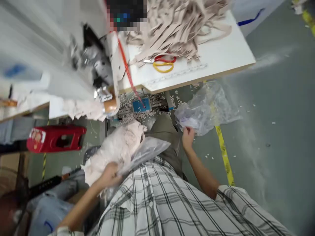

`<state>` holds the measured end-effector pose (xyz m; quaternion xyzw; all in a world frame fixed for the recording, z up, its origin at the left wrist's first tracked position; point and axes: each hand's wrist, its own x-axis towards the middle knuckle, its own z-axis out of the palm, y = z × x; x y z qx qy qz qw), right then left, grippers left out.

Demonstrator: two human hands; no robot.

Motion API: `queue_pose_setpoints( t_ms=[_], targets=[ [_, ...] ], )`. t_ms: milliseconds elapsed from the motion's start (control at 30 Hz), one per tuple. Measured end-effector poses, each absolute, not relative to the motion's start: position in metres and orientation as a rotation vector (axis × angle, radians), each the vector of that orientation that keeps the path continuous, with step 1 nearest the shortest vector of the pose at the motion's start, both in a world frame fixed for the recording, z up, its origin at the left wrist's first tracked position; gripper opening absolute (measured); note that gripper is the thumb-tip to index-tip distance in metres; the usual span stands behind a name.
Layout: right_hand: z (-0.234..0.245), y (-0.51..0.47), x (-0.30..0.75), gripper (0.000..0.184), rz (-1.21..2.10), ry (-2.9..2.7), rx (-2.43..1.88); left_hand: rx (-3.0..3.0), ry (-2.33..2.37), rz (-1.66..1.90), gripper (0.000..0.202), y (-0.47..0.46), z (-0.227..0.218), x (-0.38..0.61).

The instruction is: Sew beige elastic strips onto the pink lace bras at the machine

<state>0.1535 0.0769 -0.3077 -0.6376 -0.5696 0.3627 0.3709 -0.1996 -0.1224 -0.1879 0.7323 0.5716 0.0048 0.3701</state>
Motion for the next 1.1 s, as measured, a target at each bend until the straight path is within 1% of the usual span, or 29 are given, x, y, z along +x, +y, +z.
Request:
queue_pose_setpoints(
  t_ms=[67,133,200,267,300,333,433,500,567,667,767,800,867,933,967,1033,1100],
  targets=[
    [-0.303,0.063,0.125,0.043,1.021,-1.638,-1.457,1.793,1.518,0.122,0.031,-0.149,-0.19,-0.2],
    [-0.288,0.044,0.082,0.045,1.164,-1.91,-1.151,1.712,1.547,0.19,0.032,-0.173,-0.19,-0.207],
    [-0.267,0.022,0.042,0.049,1.33,-2.342,-0.61,1.63,1.627,0.277,0.035,-0.191,-0.186,-0.222],
    [-0.247,-0.002,0.016,0.05,1.403,-2.736,-0.054,1.558,1.784,0.406,0.042,-0.202,-0.181,-0.245],
    [-0.24,-0.013,0.011,0.049,1.407,-2.884,0.13,1.515,1.916,0.483,0.045,-0.203,-0.178,-0.259],
    [-0.235,-0.023,0.009,0.046,1.405,-2.993,0.204,1.464,2.075,0.555,0.048,-0.202,-0.177,-0.272],
    [-0.226,-0.047,0.017,0.037,1.356,-3.147,0.144,1.269,2.497,0.674,0.05,-0.185,-0.185,-0.304],
    [-0.219,-0.056,0.019,0.036,1.27,-3.054,0.01,1.229,2.526,0.638,0.046,-0.165,-0.201,-0.311],
    [-0.214,-0.063,0.01,0.043,1.122,-2.878,-0.093,1.243,2.457,0.546,0.043,-0.144,-0.221,-0.31],
    [-0.225,-0.077,-0.019,0.057,0.918,-2.842,-0.036,1.245,2.438,0.398,0.045,-0.116,-0.238,-0.302],
    [-0.263,-0.094,-0.046,0.079,0.767,-3.014,0.041,1.31,2.551,0.333,0.055,-0.102,-0.224,-0.29],
    [-0.278,-0.099,-0.053,0.081,0.697,-3.053,0.026,1.379,2.618,0.351,0.06,-0.103,-0.215,-0.284],
    [-0.304,-0.106,-0.061,0.074,0.561,-3.095,0.007,1.576,2.738,0.455,0.069,-0.109,-0.198,-0.269],
    [-0.324,-0.108,-0.067,0.065,0.516,-3.108,0.003,1.742,2.732,0.609,0.072,-0.121,-0.191,-0.253],
    [-0.331,-0.107,-0.069,0.062,0.528,-3.115,0.001,1.765,2.675,0.651,0.07,-0.126,-0.195,-0.248],
    [-0.341,-0.104,-0.073,0.059,0.567,-3.138,-0.013,1.637,2.489,0.599,0.068,-0.131,-0.212,-0.248],
    [-0.346,-0.099,-0.072,0.061,0.688,-3.151,-0.05,1.367,2.34,0.479,0.074,-0.126,-0.238,-0.265]
  ],
)
